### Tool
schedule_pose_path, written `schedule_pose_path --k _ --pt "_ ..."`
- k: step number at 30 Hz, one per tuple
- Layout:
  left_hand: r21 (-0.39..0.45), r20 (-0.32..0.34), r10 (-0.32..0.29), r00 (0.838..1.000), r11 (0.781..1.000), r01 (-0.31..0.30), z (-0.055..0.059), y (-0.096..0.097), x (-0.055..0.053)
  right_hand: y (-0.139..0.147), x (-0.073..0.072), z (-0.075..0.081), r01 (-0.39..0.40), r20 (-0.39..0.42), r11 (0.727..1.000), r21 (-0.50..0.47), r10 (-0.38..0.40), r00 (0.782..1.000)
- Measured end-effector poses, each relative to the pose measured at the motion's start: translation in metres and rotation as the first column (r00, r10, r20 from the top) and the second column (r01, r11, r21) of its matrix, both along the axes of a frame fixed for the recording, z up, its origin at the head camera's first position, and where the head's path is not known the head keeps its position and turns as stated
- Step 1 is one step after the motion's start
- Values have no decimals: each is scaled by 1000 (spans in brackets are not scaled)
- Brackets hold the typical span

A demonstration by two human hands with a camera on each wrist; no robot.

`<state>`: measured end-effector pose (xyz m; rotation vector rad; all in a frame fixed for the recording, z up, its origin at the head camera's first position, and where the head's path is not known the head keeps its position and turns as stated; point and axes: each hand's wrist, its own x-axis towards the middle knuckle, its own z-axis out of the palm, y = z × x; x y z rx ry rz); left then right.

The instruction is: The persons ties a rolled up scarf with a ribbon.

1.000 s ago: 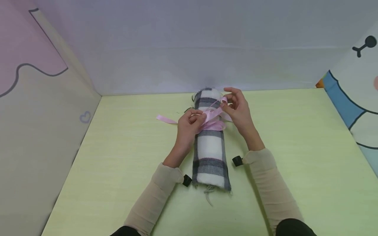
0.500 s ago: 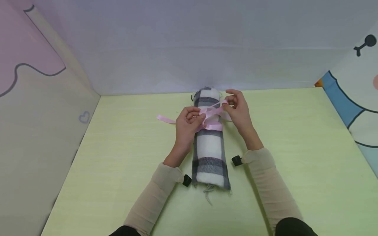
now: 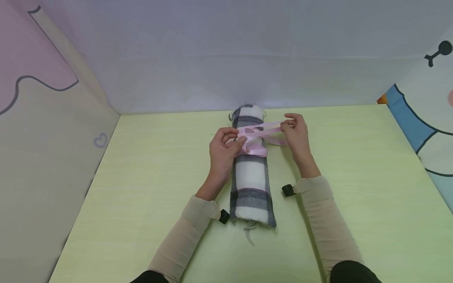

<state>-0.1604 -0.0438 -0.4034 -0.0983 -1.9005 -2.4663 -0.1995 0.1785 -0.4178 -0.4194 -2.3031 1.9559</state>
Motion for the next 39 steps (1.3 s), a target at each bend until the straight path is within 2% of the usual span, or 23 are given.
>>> schedule_pose_path --k 7,12,18,23,27,29,33,36,39 --pt "-61 -79 75 994 995 -80 -1 -1 0 12 -1 -5 19 92 997 75 -25 995" --pt "-54 -97 100 990 993 -106 -1 -1 -1 21 -2 -5 59 121 994 93 -70 990" --pt "-38 -95 93 991 995 -97 -1 0 -2 36 -1 -5 92 163 992 88 -106 981" --pt "-37 -84 84 993 995 -88 -1 0 -2 48 0 -5 91 207 983 158 -123 970" --pt "-36 -64 71 995 997 -74 -1 0 0 50 0 0 57 220 970 236 -110 969" --pt "-28 -52 63 997 998 -65 0 0 0 48 1 6 49 177 956 288 -104 979" --pt "7 -27 50 998 999 -50 0 1 1 39 6 25 95 -11 943 319 -97 995" --pt "30 -8 41 999 999 -40 0 2 0 32 14 41 106 -135 955 277 -71 988" --pt "44 13 37 999 998 -38 -1 4 0 20 23 54 76 -216 962 261 -18 976"
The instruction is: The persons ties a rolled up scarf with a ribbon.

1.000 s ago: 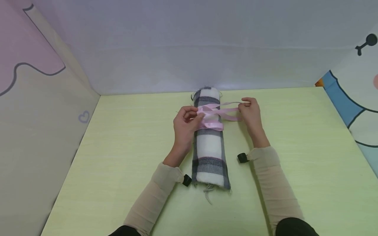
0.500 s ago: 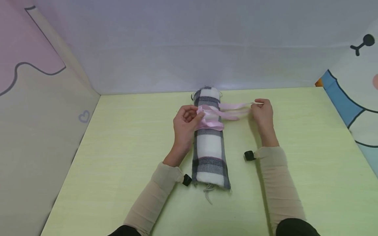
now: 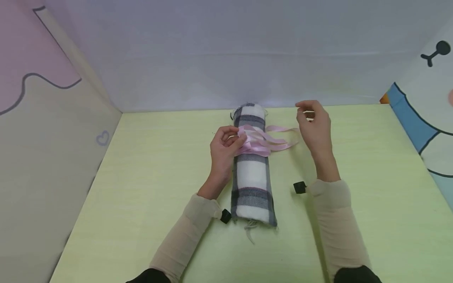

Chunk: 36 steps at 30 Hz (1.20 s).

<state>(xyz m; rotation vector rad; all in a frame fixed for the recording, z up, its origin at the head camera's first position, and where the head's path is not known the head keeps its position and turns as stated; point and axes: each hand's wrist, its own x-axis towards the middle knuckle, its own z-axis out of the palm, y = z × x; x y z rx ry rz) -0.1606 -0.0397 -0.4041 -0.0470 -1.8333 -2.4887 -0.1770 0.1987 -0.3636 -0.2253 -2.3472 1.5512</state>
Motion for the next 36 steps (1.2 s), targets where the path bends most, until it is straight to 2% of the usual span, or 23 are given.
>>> schedule_pose_path --k 4,9,13,18,22,26,31,36 --pt "32 25 -1 1000 999 0 -2 1 -2 -20 9 4 -96 -76 994 54 99 992" --pt "48 28 10 1000 999 -11 -3 2 -3 -38 22 -1 -237 -109 967 97 247 963" --pt "55 10 20 1000 998 -21 -2 4 -5 -46 27 -1 -331 -97 934 136 345 933" --pt "68 -10 18 1000 998 -17 0 9 -6 -51 31 -2 -422 -16 889 177 432 902" --pt "82 -14 15 1000 997 -13 2 12 -6 -53 32 -5 -473 50 862 183 472 880" --pt "100 -12 16 1000 995 -14 2 14 -6 -54 33 -8 -492 54 850 189 491 869" --pt "107 -28 8 1000 994 -4 2 15 -6 -54 32 -11 -469 36 861 196 472 881" --pt "105 -53 -8 999 994 13 2 16 -7 -53 29 -14 -454 32 876 164 455 890"
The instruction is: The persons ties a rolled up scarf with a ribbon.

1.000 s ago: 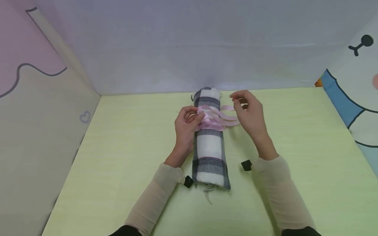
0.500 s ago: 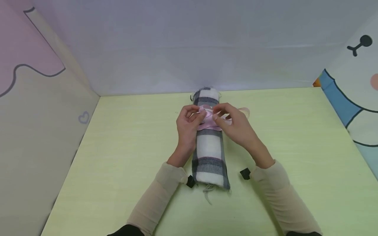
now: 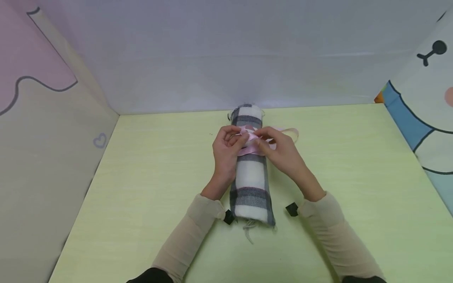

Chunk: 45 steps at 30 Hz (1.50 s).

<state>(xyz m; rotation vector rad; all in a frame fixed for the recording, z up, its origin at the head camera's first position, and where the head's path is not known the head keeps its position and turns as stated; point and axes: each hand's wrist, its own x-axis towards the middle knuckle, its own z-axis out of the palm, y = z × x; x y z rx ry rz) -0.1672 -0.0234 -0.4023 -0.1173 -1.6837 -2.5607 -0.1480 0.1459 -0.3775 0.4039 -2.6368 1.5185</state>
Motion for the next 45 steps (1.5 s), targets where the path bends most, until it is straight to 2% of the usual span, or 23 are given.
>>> schedule_pose_path --k 4,8,15,21,32,35,40,42,45 --pt "-21 -23 9 1000 1000 -10 0 0 0 1 -3 -1 6 28 999 -41 -5 1000" --pt "-70 -48 37 998 997 -40 0 -1 -1 2 -5 3 -22 77 994 -104 30 997" --pt "-71 -63 55 996 996 -59 -1 -4 -1 4 -7 3 -40 193 973 -229 86 978" --pt "-48 -28 41 999 998 -42 -1 -6 1 10 -6 3 -47 276 974 -220 108 955" --pt "-37 9 20 1000 999 -20 -3 -6 5 14 0 6 -105 317 974 -200 166 934" --pt "-22 18 9 1000 1000 -9 -2 -6 6 14 0 6 -94 302 976 -198 152 941" --pt "-37 18 9 1000 999 -8 0 -6 6 16 0 6 -103 178 981 -165 132 975" --pt "-38 13 10 1000 999 -9 0 -6 6 17 0 6 -117 135 985 -127 134 982" --pt "-38 5 9 1000 999 -8 -1 -6 6 19 0 7 -139 112 989 -60 145 983"
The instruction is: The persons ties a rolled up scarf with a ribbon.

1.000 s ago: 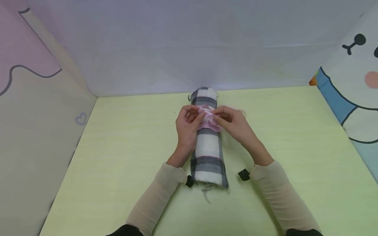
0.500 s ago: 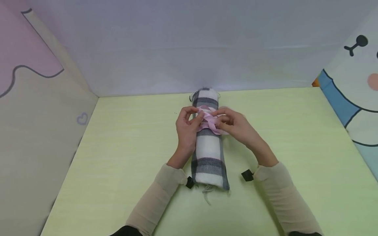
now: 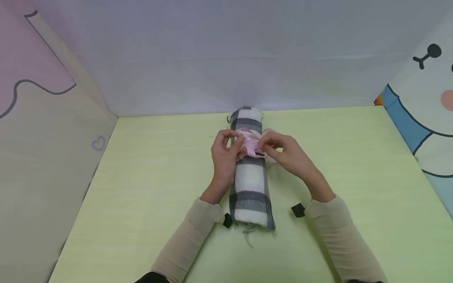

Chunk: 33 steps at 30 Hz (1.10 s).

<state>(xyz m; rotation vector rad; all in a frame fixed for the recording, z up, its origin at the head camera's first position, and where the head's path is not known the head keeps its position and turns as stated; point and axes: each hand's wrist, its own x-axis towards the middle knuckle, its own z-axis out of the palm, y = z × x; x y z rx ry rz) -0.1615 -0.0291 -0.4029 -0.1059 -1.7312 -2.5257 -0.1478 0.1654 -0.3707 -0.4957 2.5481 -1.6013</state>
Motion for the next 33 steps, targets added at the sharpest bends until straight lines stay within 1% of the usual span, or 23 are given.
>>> schedule_pose_path --k 2,4,7,9,11,13,15,17,20,24,29,33 --pt "2 -4 -3 1000 1000 3 -1 0 0 2 1 0 -19 -5 998 59 19 1000" --pt "-1 -6 -1 1000 1000 1 -1 0 0 4 2 2 -62 20 993 104 61 998" --pt "0 -7 3 1000 1000 -3 -3 -1 1 6 4 4 -144 69 978 151 135 988" --pt "4 -7 7 1000 1000 -7 -3 -1 1 6 5 5 -187 72 967 175 177 982" --pt "10 -5 1 1000 1000 -1 -4 -1 2 6 6 5 -211 32 955 210 209 977" --pt "16 -4 -4 1000 1000 4 -4 -1 1 3 6 4 -212 -31 946 245 226 974" --pt "24 -5 -11 1000 1000 11 -3 0 1 1 6 4 -199 -80 942 270 228 970" --pt "29 -3 -14 1000 999 14 -3 0 1 0 6 4 -176 -103 944 279 212 972" --pt "38 0 -17 1000 999 17 -2 0 0 0 6 5 -149 -97 953 264 179 979" --pt "34 -18 -18 1000 999 19 -2 0 -2 3 6 9 -136 -39 971 199 146 988" --pt "33 -57 -7 998 999 9 -3 -2 -5 6 4 13 -139 22 983 118 137 990" --pt "44 -66 -23 998 999 25 -3 -4 -6 9 4 17 -132 66 990 46 129 989"
